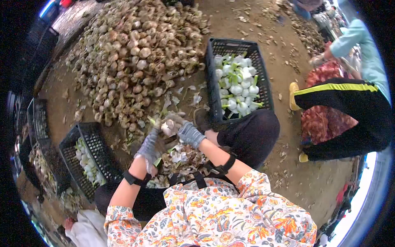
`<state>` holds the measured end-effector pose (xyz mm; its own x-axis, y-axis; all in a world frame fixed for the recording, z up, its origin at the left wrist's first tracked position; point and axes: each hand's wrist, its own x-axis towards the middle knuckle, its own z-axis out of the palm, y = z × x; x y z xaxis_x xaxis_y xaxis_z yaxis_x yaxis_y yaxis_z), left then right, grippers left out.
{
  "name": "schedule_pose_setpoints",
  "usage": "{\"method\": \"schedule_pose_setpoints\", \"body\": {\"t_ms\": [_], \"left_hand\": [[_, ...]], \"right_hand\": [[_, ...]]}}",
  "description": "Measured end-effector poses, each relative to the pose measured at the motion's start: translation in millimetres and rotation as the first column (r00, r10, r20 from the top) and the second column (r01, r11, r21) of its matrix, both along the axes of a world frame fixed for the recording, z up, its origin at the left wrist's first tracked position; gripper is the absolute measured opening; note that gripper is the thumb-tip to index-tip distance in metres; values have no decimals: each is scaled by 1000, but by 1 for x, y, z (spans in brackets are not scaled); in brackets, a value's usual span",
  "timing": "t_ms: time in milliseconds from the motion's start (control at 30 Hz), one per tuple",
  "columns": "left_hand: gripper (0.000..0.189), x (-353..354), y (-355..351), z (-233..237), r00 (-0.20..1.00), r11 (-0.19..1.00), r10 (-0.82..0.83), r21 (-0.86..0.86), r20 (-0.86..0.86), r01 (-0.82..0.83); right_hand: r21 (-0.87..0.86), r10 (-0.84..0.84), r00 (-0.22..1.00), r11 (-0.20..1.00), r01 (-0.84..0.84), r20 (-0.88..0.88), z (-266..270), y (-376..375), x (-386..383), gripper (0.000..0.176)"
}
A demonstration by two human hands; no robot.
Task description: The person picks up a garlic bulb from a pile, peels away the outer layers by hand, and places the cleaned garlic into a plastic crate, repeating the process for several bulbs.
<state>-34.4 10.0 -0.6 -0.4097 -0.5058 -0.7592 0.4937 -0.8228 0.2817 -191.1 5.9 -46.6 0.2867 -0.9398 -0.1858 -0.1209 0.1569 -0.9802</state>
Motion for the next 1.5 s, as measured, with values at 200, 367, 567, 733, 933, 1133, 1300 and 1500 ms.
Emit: {"method": "schedule_pose_setpoints", "body": {"t_ms": [200,367,567,733,933,1133,1300,1500], "left_hand": [[17,50,7,-38,918,907,397,144,20,-395],[19,184,14,-50,331,346,921,42,-204,-937],[26,276,30,-41,22,-29,992,-397,-123,-917],[10,200,-25,-93,334,347,938,-211,94,-914],[16,93,-50,-125,727,785,609,-110,317,-609],[32,68,-53,-122,805,921,370,-72,465,-382],[55,69,-63,-121,542,760,524,-648,658,52],[69,49,-62,-24,848,595,476,-795,230,-118]], "right_hand": [[227,-54,990,971,82,-129,-2,-23,4,23],[697,-338,934,697,168,114,-65,-45,13,23],[676,-227,972,706,210,-65,-107,-75,49,26],[153,107,797,988,-19,-594,-148,-117,82,40],[164,189,425,982,-94,-885,-188,-191,110,52],[50,182,344,932,-360,-921,-209,-217,101,48],[83,178,772,984,-161,-610,-80,-175,86,38],[51,83,988,996,-77,-132,34,-133,59,25]]}}
